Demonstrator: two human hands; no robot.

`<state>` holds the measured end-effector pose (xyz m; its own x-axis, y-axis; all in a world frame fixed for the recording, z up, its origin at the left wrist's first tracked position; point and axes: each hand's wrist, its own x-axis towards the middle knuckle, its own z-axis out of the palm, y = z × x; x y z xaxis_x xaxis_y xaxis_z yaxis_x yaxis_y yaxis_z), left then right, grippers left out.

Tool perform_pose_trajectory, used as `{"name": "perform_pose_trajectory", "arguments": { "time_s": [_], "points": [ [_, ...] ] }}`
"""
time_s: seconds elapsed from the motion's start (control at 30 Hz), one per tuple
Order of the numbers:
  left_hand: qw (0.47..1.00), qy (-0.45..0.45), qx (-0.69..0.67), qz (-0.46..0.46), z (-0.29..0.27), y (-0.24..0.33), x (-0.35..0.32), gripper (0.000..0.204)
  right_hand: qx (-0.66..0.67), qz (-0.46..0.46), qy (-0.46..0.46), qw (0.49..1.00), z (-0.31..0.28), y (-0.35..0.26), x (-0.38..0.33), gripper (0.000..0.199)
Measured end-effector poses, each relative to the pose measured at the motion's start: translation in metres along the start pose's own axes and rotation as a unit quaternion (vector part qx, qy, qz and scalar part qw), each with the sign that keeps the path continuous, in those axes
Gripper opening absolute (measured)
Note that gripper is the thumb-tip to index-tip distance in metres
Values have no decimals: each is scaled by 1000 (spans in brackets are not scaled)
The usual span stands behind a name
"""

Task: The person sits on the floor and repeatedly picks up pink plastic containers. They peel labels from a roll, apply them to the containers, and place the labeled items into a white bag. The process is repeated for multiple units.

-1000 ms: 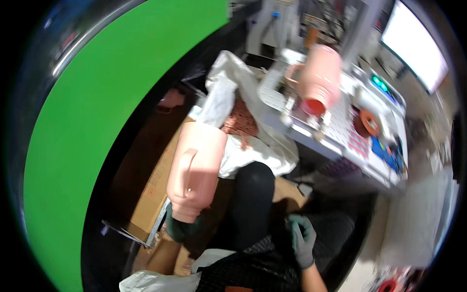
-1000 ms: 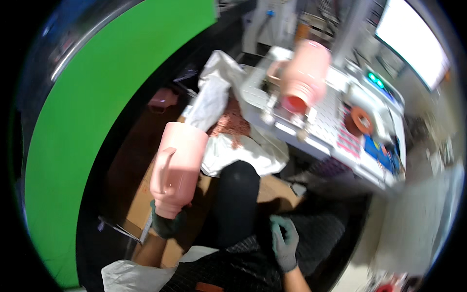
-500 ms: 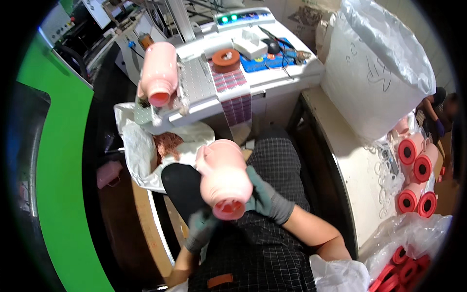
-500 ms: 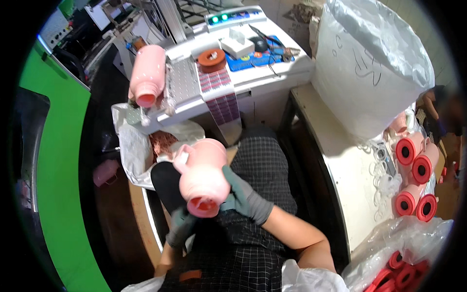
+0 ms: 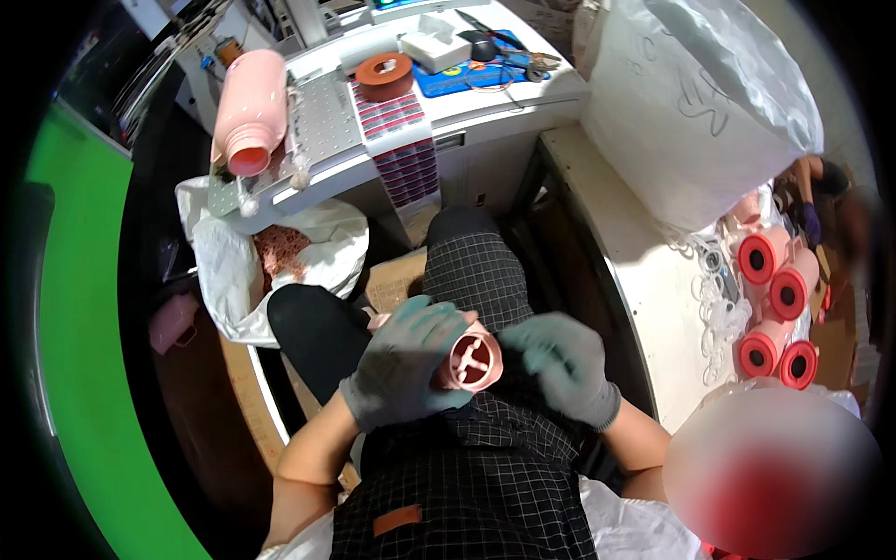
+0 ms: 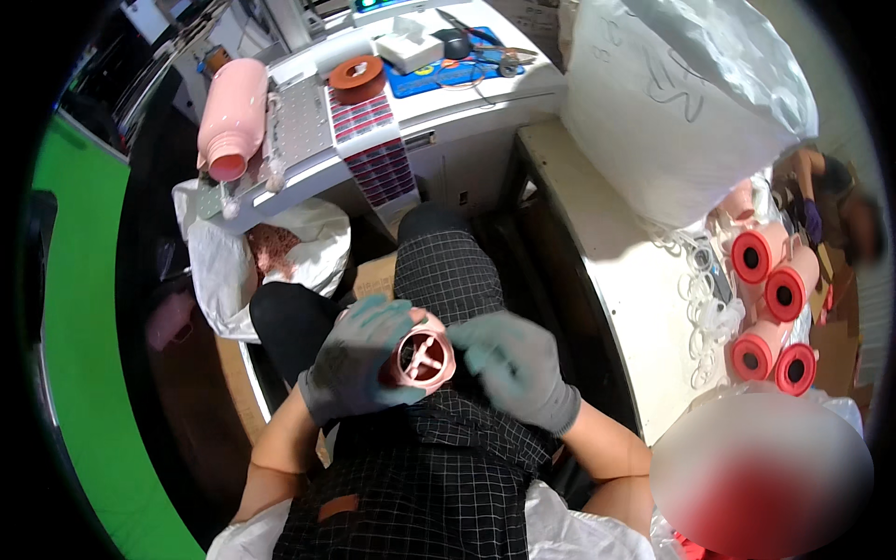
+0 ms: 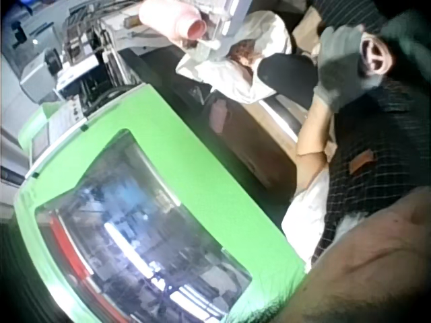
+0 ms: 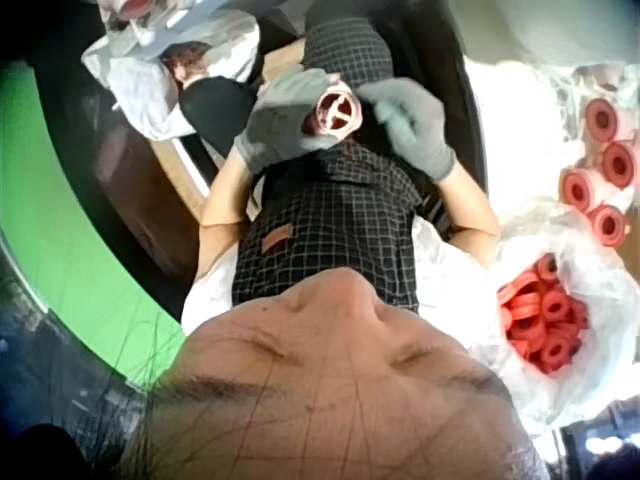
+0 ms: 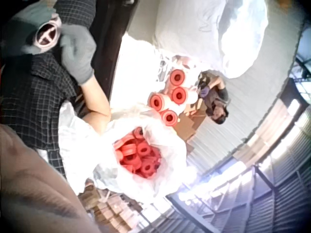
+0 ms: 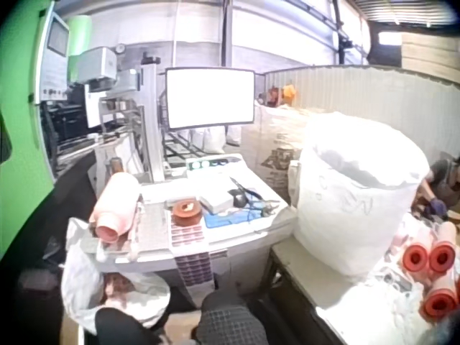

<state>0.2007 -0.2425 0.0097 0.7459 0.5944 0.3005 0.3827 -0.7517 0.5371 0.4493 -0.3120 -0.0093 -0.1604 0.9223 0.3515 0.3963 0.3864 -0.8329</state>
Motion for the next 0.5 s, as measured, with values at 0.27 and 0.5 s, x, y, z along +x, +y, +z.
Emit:
{"name": "perform_pose_trajectory", "arguments": {
  "time_s": [0.27, 0.5],
  "points": [
    [994, -60, 92, -7, 64, 14, 0, 93, -284, -78, -389, 873, 15, 12, 14, 21],
    [999, 40, 9, -22, 55, -3, -19, 80, -336, -262, -219, 878, 33, 8, 9, 13]
  ]
}}
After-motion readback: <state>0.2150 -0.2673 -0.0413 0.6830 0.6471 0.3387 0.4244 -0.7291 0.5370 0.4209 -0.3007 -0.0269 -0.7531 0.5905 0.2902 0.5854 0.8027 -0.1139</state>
